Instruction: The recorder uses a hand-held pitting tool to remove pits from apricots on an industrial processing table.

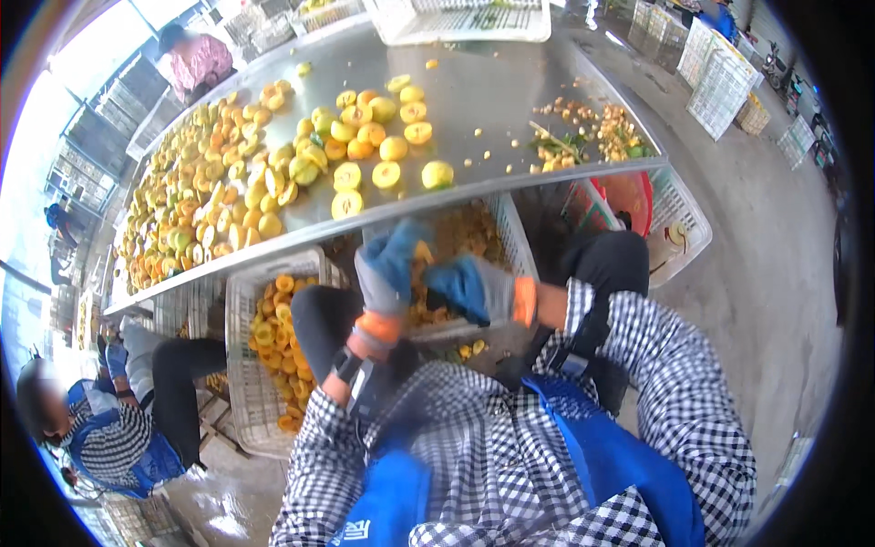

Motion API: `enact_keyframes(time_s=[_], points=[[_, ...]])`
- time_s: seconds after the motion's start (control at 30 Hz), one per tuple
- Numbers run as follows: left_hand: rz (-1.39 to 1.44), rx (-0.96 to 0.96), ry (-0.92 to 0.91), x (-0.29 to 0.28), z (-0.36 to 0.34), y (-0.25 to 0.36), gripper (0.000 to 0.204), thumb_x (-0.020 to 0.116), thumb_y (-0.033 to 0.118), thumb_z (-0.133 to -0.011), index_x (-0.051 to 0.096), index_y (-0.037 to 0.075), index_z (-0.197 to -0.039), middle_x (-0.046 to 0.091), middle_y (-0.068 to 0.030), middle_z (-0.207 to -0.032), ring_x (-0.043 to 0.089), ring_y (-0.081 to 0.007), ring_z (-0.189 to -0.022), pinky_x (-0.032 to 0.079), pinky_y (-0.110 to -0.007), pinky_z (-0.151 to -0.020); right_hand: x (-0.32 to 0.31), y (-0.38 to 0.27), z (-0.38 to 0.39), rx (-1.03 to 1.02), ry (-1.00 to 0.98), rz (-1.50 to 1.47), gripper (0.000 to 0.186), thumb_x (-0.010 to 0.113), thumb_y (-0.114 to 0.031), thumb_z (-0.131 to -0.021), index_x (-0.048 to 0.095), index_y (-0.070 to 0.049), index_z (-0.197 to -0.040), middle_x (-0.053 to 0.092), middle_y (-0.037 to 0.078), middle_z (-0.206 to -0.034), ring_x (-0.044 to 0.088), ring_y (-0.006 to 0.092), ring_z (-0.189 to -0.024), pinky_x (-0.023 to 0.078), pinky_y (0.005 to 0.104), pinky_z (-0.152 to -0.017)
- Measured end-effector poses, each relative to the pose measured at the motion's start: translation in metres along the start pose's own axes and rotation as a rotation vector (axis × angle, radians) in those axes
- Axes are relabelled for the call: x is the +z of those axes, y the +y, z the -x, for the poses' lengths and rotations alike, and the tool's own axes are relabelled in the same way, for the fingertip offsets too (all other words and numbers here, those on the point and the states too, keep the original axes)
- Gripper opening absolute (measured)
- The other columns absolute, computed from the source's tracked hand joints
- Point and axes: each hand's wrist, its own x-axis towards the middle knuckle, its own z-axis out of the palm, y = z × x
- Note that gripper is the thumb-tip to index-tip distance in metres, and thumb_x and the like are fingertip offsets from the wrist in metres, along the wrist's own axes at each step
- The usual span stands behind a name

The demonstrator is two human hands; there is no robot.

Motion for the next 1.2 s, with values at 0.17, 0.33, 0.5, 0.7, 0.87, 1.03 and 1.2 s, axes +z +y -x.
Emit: enact_keyframes(time_s=[0.17,0.33,0.5,0.7,0.87,1.03,1.2], points=[[-0.093,-0.087,-0.034,0.006,0.010,0.003,0.020,0.050,0.015,-0.081,0.063,0.001,-0.074,0.058,0.0002,-0.061,0.050,-0.0052,-0.056,0.039,-0.019,-0.051,0.007,-0.001,0.008,0.351,-0.028,-0.025,0.025,0.047,-0.023,-0.085,0.061,-0.004,-0.081,0.059,0.013,-0.068,0.059,0.0221,-0.063,0.044,0.0303,-0.058],[0.361,-0.347,0.203,0.010,0.016,-0.002,0.018,0.052,0.011,-0.080,0.062,-0.001,-0.073,0.056,-0.0020,-0.059,0.049,-0.0059,-0.054,0.037,-0.020,-0.048,0.040,0.027,0.005,-0.383,0.167,0.104,0.016,0.052,-0.019,-0.082,0.058,-0.005,-0.088,0.059,0.008,-0.075,0.055,0.0145,-0.069,0.043,0.0296,-0.062],[0.099,-0.039,0.082,-0.001,0.024,0.014,0.016,0.053,0.010,-0.080,0.060,-0.003,-0.076,0.055,-0.0016,-0.061,0.048,-0.0072,-0.052,0.035,-0.019,-0.047,0.052,0.041,-0.002,-0.073,-0.035,-0.170,0.024,0.054,-0.024,-0.082,0.055,-0.004,-0.094,0.057,0.004,-0.076,0.050,0.0079,-0.072,0.042,0.0250,-0.063],[0.390,-0.312,0.208,0.008,0.022,0.020,0.011,0.053,0.008,-0.077,0.060,0.000,-0.078,0.057,-0.0022,-0.064,0.051,-0.0085,-0.057,0.037,-0.021,-0.050,0.040,0.027,0.004,0.032,-0.020,-0.271,0.025,0.051,-0.024,-0.083,0.054,-0.003,-0.098,0.059,0.005,-0.082,0.058,0.0179,-0.070,0.047,0.0299,-0.059],[0.053,-0.035,-0.035,-0.006,0.027,0.010,0.009,0.055,0.008,-0.070,0.062,0.003,-0.074,0.058,-0.0009,-0.065,0.051,-0.0084,-0.060,0.039,-0.021,-0.054,0.065,0.000,-0.003,0.384,0.019,-0.832,0.030,0.053,-0.035,-0.083,0.056,-0.009,-0.097,0.058,0.000,-0.076,0.055,0.0093,-0.073,0.044,0.0237,-0.066],[-0.031,-0.119,-0.208,0.002,0.032,0.014,0.007,0.055,0.006,-0.068,0.062,0.004,-0.071,0.059,-0.0023,-0.064,0.055,-0.0098,-0.062,0.042,-0.021,-0.056,0.050,0.017,0.028,0.084,-0.085,-0.938,0.021,0.051,-0.021,-0.085,0.053,-0.010,-0.102,0.057,0.001,-0.093,0.054,0.0088,-0.084,0.044,0.0234,-0.072],[-0.336,0.435,-0.566,-0.006,0.016,0.020,0.012,0.053,0.011,-0.072,0.061,0.003,-0.078,0.062,-0.0059,-0.073,0.059,-0.0145,-0.063,0.046,-0.024,-0.060,0.075,0.050,0.028,-0.045,-0.153,-1.015,0.025,0.048,-0.034,-0.085,0.052,-0.011,-0.094,0.052,0.000,-0.072,0.048,0.0088,-0.062,0.038,0.0206,-0.053]])
